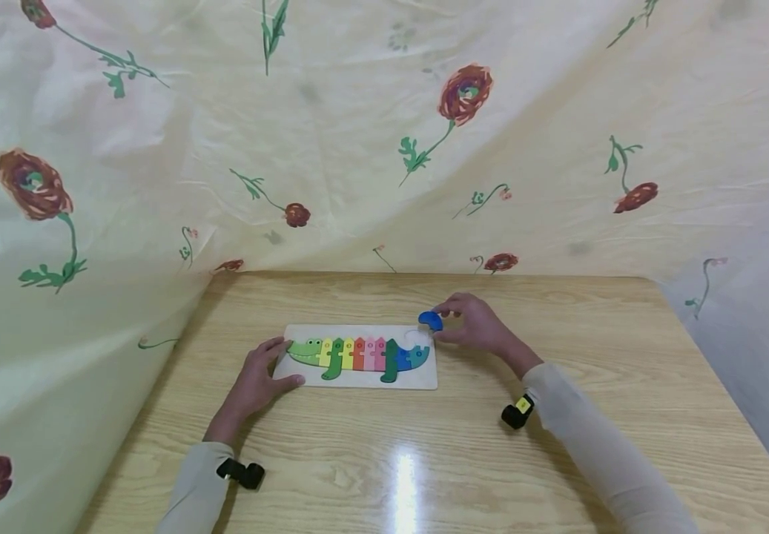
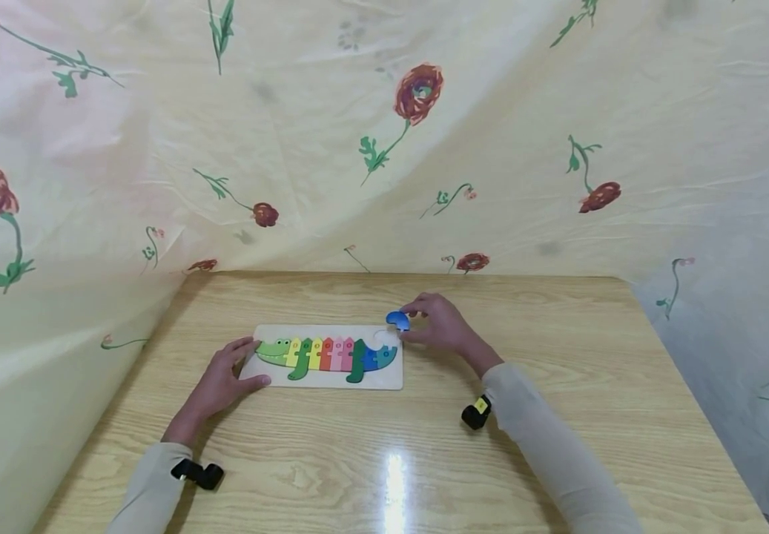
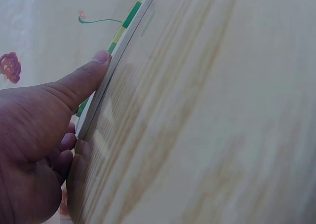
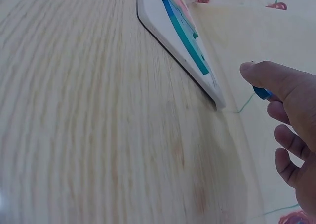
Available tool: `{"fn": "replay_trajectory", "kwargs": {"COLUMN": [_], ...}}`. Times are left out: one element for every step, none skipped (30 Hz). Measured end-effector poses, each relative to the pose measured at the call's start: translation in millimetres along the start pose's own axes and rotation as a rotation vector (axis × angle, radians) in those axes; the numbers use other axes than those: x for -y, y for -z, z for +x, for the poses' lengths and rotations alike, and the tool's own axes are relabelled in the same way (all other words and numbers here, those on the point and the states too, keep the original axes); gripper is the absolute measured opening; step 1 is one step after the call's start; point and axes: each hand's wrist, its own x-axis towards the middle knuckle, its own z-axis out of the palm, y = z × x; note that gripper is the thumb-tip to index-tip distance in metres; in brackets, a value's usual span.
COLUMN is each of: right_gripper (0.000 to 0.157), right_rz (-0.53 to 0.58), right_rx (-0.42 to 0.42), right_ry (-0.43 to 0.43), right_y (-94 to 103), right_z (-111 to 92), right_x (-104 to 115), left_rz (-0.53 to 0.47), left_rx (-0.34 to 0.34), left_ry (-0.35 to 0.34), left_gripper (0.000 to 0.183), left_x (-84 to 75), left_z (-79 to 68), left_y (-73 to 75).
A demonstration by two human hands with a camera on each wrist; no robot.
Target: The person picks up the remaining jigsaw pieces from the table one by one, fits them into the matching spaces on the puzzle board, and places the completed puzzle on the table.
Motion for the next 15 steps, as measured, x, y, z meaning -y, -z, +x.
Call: {"fn": "replay_trajectory", "kwargs": {"right_gripper": [0.045, 0.045, 0.045, 0.045, 0.045, 0.046, 0.046, 0.046, 0.047, 0.047, 0.047, 0.047, 0.047, 0.047, 0.047], "right_rz": [-0.005, -0.005, -0.003, 0.0, 0.005, 0.009, 0.019, 0.028, 0.031, 0.032, 0.036, 0.033, 0.033, 0.032, 0.032], "right_rx": [0.002, 0.002, 0.003, 0.005, 0.006, 0.008, 0.011, 0.014, 0.02, 0.025, 0.03, 0.034, 0.037, 0.039, 0.04], "right_ry": [0.004, 0.007, 0.007, 0.008, 0.006, 0.003, -0.003, -0.011, -0.014, -0.018, -0.022, -0.023, -0.025, -0.023, -0.02], "right_y": [-0.7, -1.2, -1.9, -3.0, -4.1, -5.2, -6.4, -7.4, -8.9, -10.1, -11.2, -12.2, -13.2, -14.1, -15.1], "right_z": [0.2, 0.7, 1.2, 1.9, 2.4, 3.0, 3.4, 3.6, 3.8, 3.9, 4.0, 4.0, 4.0, 4.0, 4.1], "right_x": [1.4, 3.0, 4.6, 5.5, 6.1, 6.7, 7.3, 8.0, 8.0, 8.3, 8.7, 9.2, 9.7, 10.2, 10.8], "left_rz": [0.0, -0.001, -0.001, -0.002, -0.001, -0.001, -0.002, -0.002, -0.002, -0.004, -0.005, -0.007, -0.009, -0.01, -0.012], "left_rx": [0.0, -0.001, -0.002, -0.002, -0.003, -0.003, -0.003, -0.002, -0.001, 0.0, 0.0, 0.001, 0.002, 0.002, 0.002], "left_ry": [0.001, 0.002, 0.003, 0.003, 0.001, 0.001, 0.0, 0.001, 0.001, 0.001, 0.0, 0.001, 0.0, 0.0, -0.001], "left_gripper": [0.087, 0.087, 0.087, 0.087, 0.087, 0.087, 0.087, 0.087, 0.087, 0.087, 0.087, 0.087, 0.087, 0.087, 0.087], "left_x": [-0.1, -0.3, -0.4, -0.5, -0.5, -0.4, -0.4, -0.3, -0.2, -0.2, -0.1, 0.0, 0.0, 0.1, 0.2], "left_z": [-0.1, -0.2, -0.3, -0.2, -0.2, 0.0, 0.0, 0.1, 0.1, 0.0, -0.1, -0.1, -0.2, -0.3, -0.3], "left_y": [0.0, 0.0, 0.1, 0.2, 0.2, 0.2, 0.2, 0.2, 0.2, 0.2, 0.2, 0.2, 0.2, 0.2, 0.2]}}
